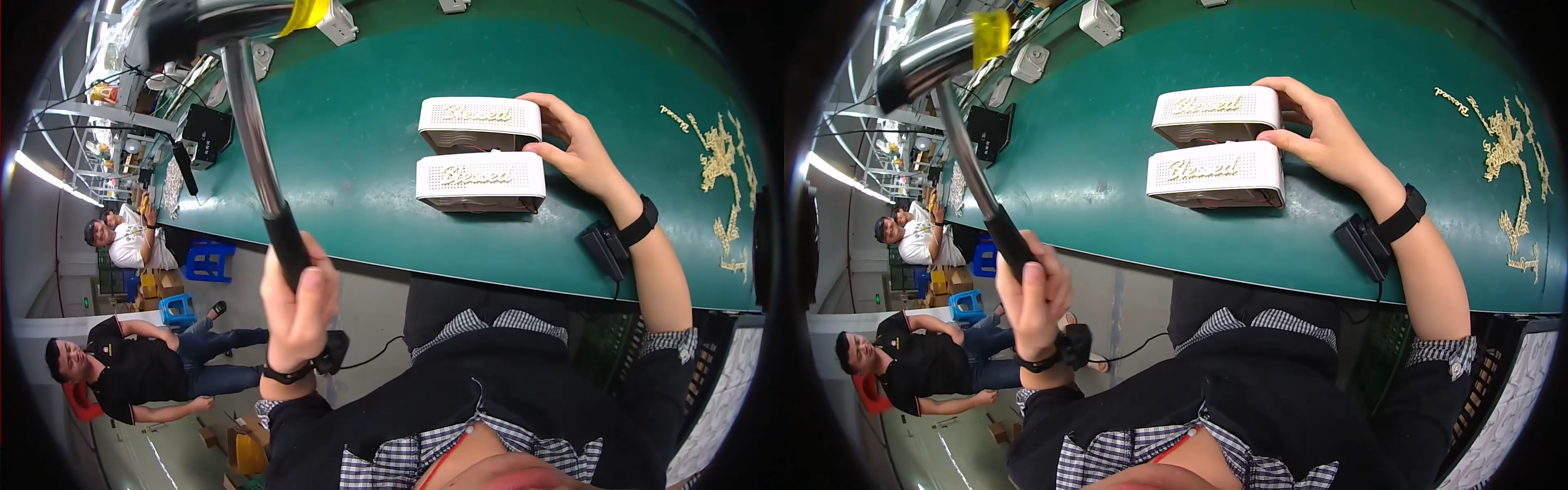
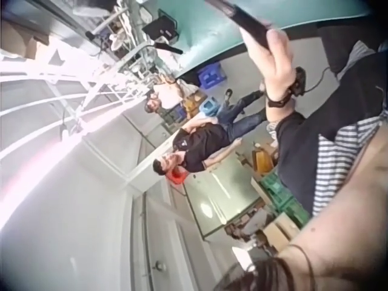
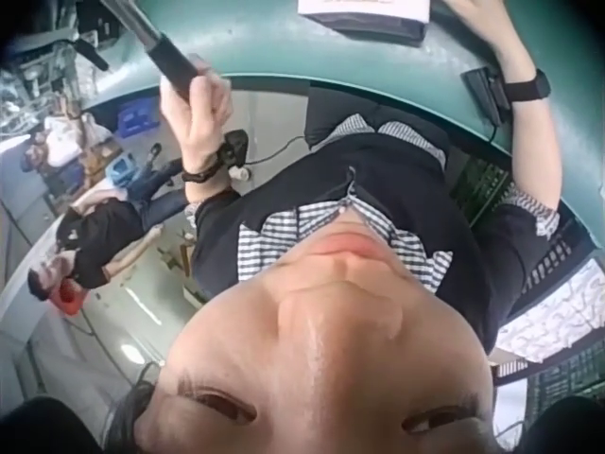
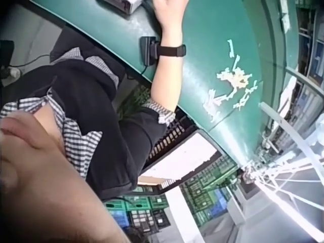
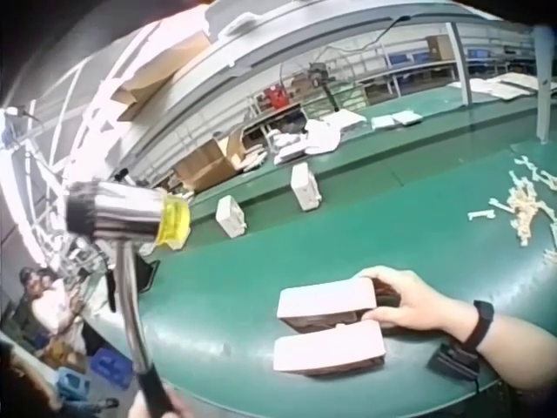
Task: The person assembles electronic devices by hand, fitting plastic housings together and pressing decorative gold emblems onto the surfaces. They use a mallet to tap the components firmly into place before setting the completed units into a storage crate.
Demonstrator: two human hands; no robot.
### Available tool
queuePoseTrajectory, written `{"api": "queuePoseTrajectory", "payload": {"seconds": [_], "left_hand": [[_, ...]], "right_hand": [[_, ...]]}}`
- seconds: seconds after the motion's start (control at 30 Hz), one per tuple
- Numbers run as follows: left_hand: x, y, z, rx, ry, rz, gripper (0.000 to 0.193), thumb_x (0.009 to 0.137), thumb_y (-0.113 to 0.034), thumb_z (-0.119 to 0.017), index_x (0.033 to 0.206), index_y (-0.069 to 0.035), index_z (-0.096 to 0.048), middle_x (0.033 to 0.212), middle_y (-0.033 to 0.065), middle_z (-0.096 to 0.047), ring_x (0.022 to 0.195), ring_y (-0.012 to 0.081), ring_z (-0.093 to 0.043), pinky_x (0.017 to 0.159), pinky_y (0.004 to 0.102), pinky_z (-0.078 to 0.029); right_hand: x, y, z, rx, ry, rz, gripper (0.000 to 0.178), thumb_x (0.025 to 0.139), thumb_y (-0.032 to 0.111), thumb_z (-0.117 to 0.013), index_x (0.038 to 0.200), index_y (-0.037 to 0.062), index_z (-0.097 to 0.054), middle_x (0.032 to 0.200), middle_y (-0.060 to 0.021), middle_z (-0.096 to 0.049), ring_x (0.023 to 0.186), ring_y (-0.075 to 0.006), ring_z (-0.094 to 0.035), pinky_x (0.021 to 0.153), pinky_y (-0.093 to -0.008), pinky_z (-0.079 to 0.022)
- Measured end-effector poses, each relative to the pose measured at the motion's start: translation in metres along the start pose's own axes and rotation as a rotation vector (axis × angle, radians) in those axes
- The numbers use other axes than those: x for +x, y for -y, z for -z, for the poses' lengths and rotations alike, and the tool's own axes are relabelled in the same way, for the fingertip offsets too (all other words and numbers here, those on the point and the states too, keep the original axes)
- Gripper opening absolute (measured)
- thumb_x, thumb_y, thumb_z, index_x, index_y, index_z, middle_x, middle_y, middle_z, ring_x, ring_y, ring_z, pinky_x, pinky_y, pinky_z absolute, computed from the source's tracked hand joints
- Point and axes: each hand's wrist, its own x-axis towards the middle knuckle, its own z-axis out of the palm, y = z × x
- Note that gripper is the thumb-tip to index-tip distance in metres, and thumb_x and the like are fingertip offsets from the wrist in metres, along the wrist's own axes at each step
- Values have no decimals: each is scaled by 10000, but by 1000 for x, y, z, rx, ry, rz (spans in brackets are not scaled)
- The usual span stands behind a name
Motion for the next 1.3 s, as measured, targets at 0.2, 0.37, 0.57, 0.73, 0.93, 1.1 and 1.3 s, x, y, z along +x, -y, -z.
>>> {"api": "queuePoseTrajectory", "payload": {"seconds": [0.2,0.37,0.57,0.73,0.93,1.1,1.3], "left_hand": [[24,5,-10,386,447,70,134,958,-96,-488,1060,-11,-484,647,-29,-465,503,37,-381,474,200,-284],[17,-2,-8,168,270,86,132,964,-111,-482,1028,4,-493,640,-32,-466,505,38,-382,473,200,-281],[9,-28,-3,-45,123,272,142,949,-128,-503,987,9,-513,627,-15,-466,487,66,-393,470,223,-298],[-37,1,8,255,227,74,157,906,-109,-551,983,22,-515,628,44,-517,490,136,-478,506,276,-402],[-58,-2,18,368,283,68,183,879,-118,-577,981,29,-536,646,64,-566,531,157,-542,545,282,-445],[-62,9,15,296,134,231,183,866,-100,-575,978,42,-543,642,60,-557,542,171,-543,543,281,-436],[-76,34,16,204,79,-51,190,924,-160,-531,989,11,-479,619,-25,-427,478,61,-393,430,205,-286]], "right_hand": [[1,3,-1,-18,6,-19,536,813,39,-667,1308,15,-463,1248,-115,-562,1198,-225,-538,1048,-369,-410],[5,5,-4,-8,29,4,547,798,52,-693,1297,16,-471,1243,-113,-565,1184,-221,-545,1042,-368,-416],[-2,3,2,-9,28,-50,526,795,71,-706,1269,15,-485,1224,-111,-571,1163,-220,-554,1031,-366,-422],[4,5,-2,-48,45,-10,503,802,90,-710,1249,13,-491,1208,-107,-572,1148,-221,-559,1026,-365,-423],[3,2,-1,-77,54,22,505,805,107,-712,1250,14,-491,1212,-104,-568,1142,-225,-560,1028,-365,-420],[1,4,-1,-83,33,-22,520,802,124,-714,1261,23,-489,1233,-105,-558,1183,-229,-539,1040,-367,-405],[-2,31,4,-241,-20,233,544,762,228,-763,1214,32,-532,1369,-149,-477,1310,-293,-427,1082,-442,-343]]}}
